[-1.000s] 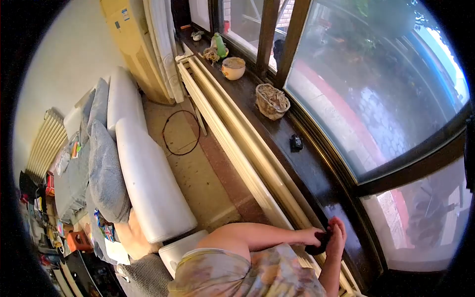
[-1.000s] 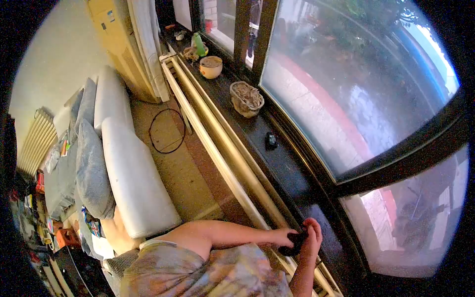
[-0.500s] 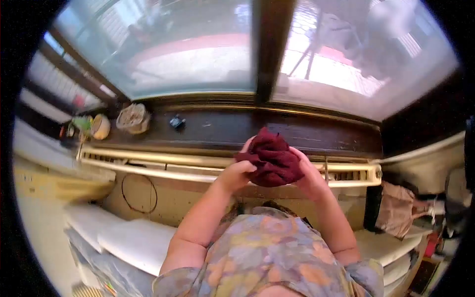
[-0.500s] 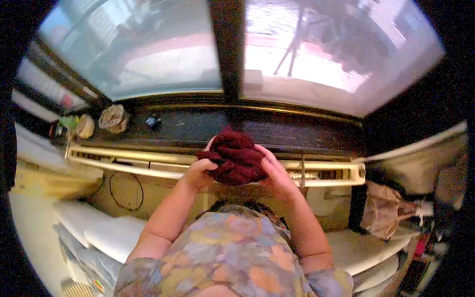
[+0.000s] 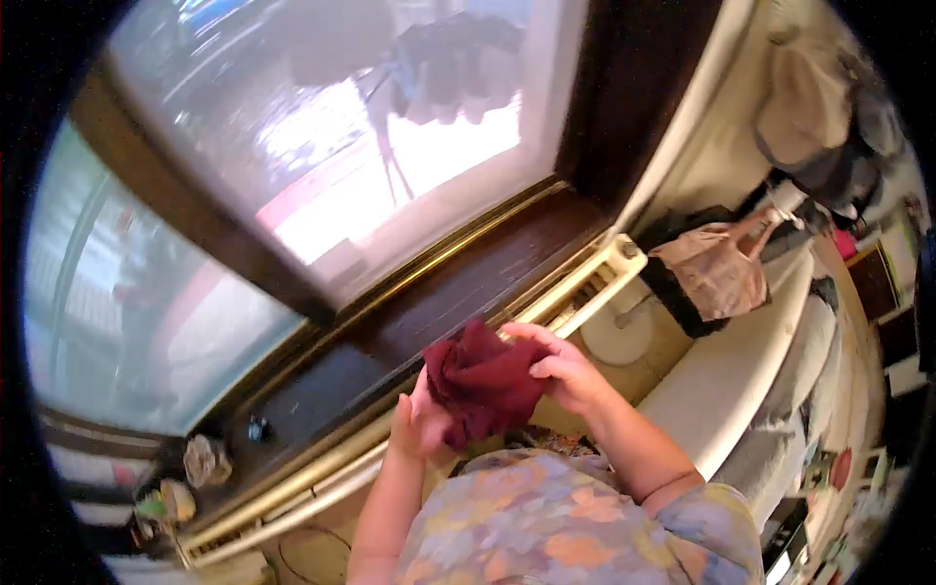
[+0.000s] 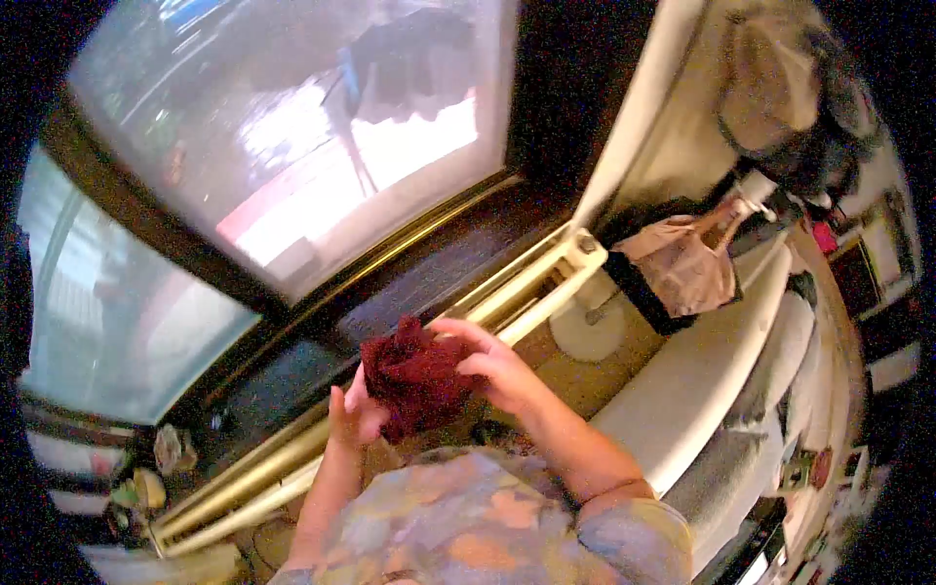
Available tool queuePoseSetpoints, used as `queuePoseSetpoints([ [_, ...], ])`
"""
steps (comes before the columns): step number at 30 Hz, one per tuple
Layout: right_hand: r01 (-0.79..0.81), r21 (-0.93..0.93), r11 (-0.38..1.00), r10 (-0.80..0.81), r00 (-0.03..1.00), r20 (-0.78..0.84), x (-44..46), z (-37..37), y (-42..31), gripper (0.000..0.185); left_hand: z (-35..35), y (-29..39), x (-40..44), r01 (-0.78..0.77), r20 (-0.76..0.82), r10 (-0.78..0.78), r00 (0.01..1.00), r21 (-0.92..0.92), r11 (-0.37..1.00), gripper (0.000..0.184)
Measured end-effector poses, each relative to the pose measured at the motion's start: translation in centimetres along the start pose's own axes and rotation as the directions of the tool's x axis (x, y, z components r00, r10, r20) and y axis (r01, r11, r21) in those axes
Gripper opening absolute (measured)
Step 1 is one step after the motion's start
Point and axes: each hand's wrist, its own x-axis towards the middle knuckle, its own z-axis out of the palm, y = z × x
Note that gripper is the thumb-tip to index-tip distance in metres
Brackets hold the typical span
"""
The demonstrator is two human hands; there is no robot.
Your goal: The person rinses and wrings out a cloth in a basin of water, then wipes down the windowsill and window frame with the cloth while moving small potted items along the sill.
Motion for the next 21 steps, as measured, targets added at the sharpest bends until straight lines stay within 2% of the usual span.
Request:
queuePoseSetpoints([
  [2, 0.08, -0.103, 0.991, -0.074, 0.996, 0.058, -0.6, -0.7, -0.3, 0.062, -0.5, -0.5, 0.8, 0.118, -0.101, -0.11, 0.989, 0.08, 0.99, 0.106],
  [4, 0.043, -0.053, 0.998, -0.04, 0.997, 0.066, -1.6, 0.2, -1.2, 0.061, -1.0, -0.9, 1.3, 0.222, -0.077, -0.213, 0.974, 0.13, 0.966, 0.105],
  [6, 0.098, -0.068, 0.993, -0.095, 0.994, 0.048, -2.0, 0.3, -0.9, 0.06, -2.1, -1.4, 1.4, 0.321, -0.074, -0.312, 0.947, 0.177, 0.931, 0.104],
  [8, 0.127, -0.039, 0.991, -0.127, 0.992, 0.001, -2.4, 0.9, -0.7, 0.06, -3.8, -2.1, 1.7, 0.349, -0.045, -0.346, 0.937, 0.145, 0.926, 0.1],
  [9, 0.152, 0.0, 0.988, -0.151, 0.988, -0.036, -2.5, 0.5, 0.1, 0.056, -3.7, -2.1, 1.4, 0.283, -0.012, -0.283, 0.959, 0.091, 0.955, 0.09],
  [10, 0.167, 0.0, 0.986, -0.167, 0.985, -0.051, -2.6, 0.3, 0.4, 0.056, -3.8, -2.0, 1.5, 0.297, 0.002, -0.298, 0.954, 0.096, 0.95, 0.09],
  [12, 0.196, -0.202, 0.96, -0.221, 0.969, -0.109, -3.2, 0.1, 1.0, 0.051, -4.1, -1.8, 1.5, 0.313, -0.01, -0.314, 0.95, 0.112, 0.943, 0.086],
  [13, 0.204, -0.207, 0.957, -0.232, 0.965, -0.124, -3.5, 0.1, 1.3, 0.051, -4.6, -2.0, 1.5, 0.323, 0.004, -0.326, 0.945, 0.112, 0.94, 0.086],
  [15, 0.154, -0.209, 0.966, -0.193, 0.964, -0.183, -4.4, -0.2, 1.8, 0.045, -5.7, -2.7, 1.8, 0.368, -0.071, -0.362, 0.93, 0.25, 0.896, 0.077],
  [19, 0.195, -0.272, 0.942, -0.273, 0.918, -0.289, -6.1, -2.1, 2.0, 0.044, -4.6, -3.7, 3.3, 0.395, -0.103, -0.382, 0.919, 0.215, 0.893, 0.065],
  [21, 0.196, -0.259, 0.946, -0.271, 0.916, -0.297, -6.9, -3.2, 1.5, 0.044, -3.1, -4.0, 4.4, 0.327, -0.082, -0.317, 0.945, 0.195, 0.925, 0.049],
])
